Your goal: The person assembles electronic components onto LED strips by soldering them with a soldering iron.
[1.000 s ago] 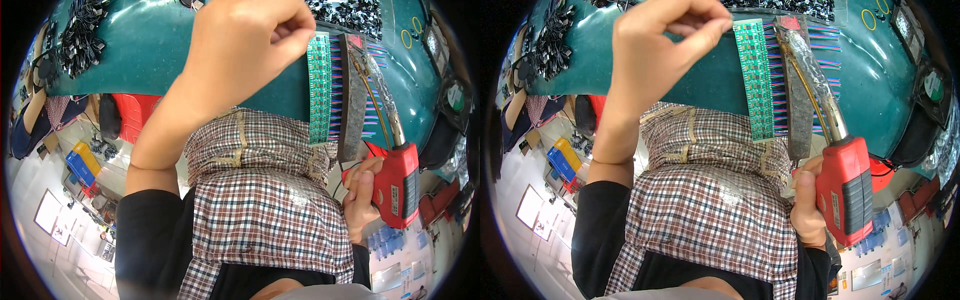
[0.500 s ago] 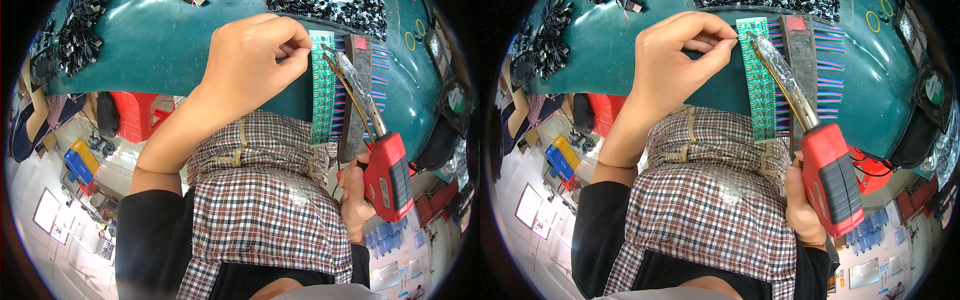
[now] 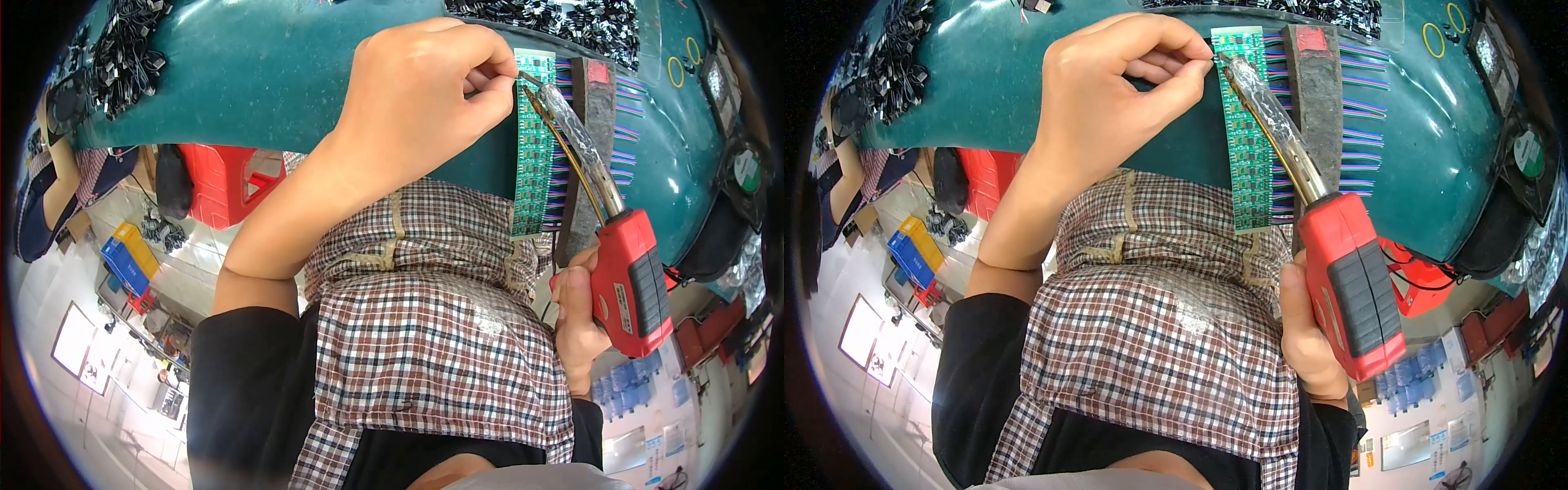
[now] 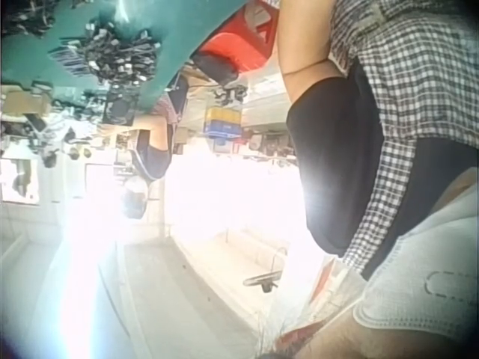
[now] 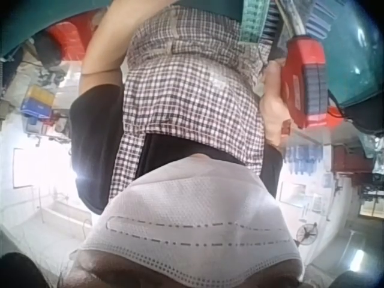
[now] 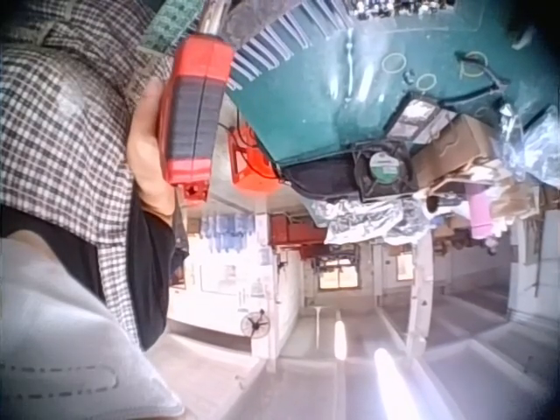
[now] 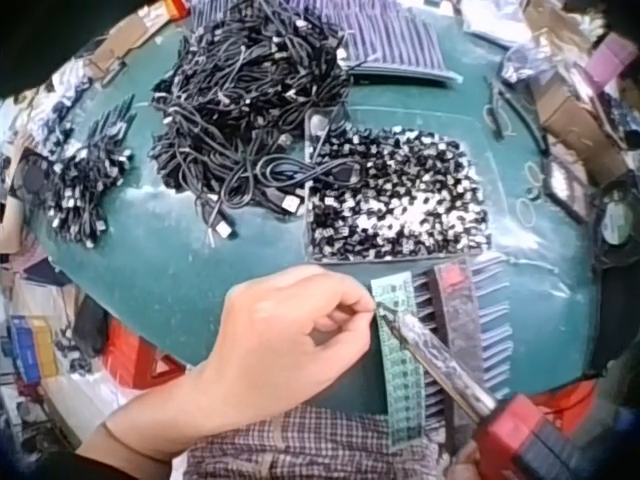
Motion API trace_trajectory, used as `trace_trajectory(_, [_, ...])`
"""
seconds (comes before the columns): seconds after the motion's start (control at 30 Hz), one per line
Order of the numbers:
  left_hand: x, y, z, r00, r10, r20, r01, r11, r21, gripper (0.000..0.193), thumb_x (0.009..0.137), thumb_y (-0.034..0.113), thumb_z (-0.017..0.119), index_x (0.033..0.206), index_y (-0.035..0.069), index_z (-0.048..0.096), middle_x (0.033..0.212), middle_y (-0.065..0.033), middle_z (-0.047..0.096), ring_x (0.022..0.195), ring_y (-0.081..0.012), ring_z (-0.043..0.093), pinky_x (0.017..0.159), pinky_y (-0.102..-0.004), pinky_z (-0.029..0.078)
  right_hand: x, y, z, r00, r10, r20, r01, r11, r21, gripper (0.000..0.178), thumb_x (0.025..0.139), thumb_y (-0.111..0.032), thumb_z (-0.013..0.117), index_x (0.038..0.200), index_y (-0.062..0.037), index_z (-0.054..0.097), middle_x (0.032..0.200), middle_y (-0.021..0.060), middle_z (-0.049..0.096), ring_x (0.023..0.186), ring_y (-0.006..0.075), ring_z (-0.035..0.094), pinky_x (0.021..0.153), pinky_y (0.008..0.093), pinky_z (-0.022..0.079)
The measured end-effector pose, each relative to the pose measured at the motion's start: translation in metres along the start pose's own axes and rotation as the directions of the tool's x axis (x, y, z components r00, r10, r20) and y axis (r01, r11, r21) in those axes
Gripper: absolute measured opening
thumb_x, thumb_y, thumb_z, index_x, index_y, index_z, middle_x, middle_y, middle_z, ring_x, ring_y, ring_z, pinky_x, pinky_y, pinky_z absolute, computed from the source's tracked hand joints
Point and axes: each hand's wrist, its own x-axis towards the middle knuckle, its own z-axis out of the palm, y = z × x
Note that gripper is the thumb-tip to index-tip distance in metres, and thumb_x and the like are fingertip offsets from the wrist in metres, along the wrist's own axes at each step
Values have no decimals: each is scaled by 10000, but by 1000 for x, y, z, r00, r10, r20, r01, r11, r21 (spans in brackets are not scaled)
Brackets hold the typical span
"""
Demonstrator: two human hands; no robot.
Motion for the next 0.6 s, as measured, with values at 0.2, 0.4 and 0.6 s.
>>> trace_trajectory(0.2, [1,-4,4,999,17,-45,-18,1000,-17,86,773,36,752,854,23,725,795,-64,718,718,-158,734,637,-262,580,0,1,-3,1000,22,-3,-22,999,-26,92,945,15,587,977,-4,504,802,76,525,538,95,437,522,270,407])
trace_trajectory(0.4, [2,-5,6,992,56,-111,-58,998,-21,69,739,77,746,793,52,710,730,-60,700,664,-186,720,589,-293,559,-4,2,-9,999,-15,41,20,992,-124,117,954,-16,602,1037,18,527,796,57,520,537,86,433,515,266,385])
trace_trajectory(0.6, [2,-6,6,989,84,-122,-83,996,11,70,736,78,746,790,51,711,730,-60,700,668,-190,721,595,-299,561,-4,3,-5,1000,-5,12,6,994,-114,131,961,-33,610,1059,23,544,779,54,526,538,84,439,518,263,389])
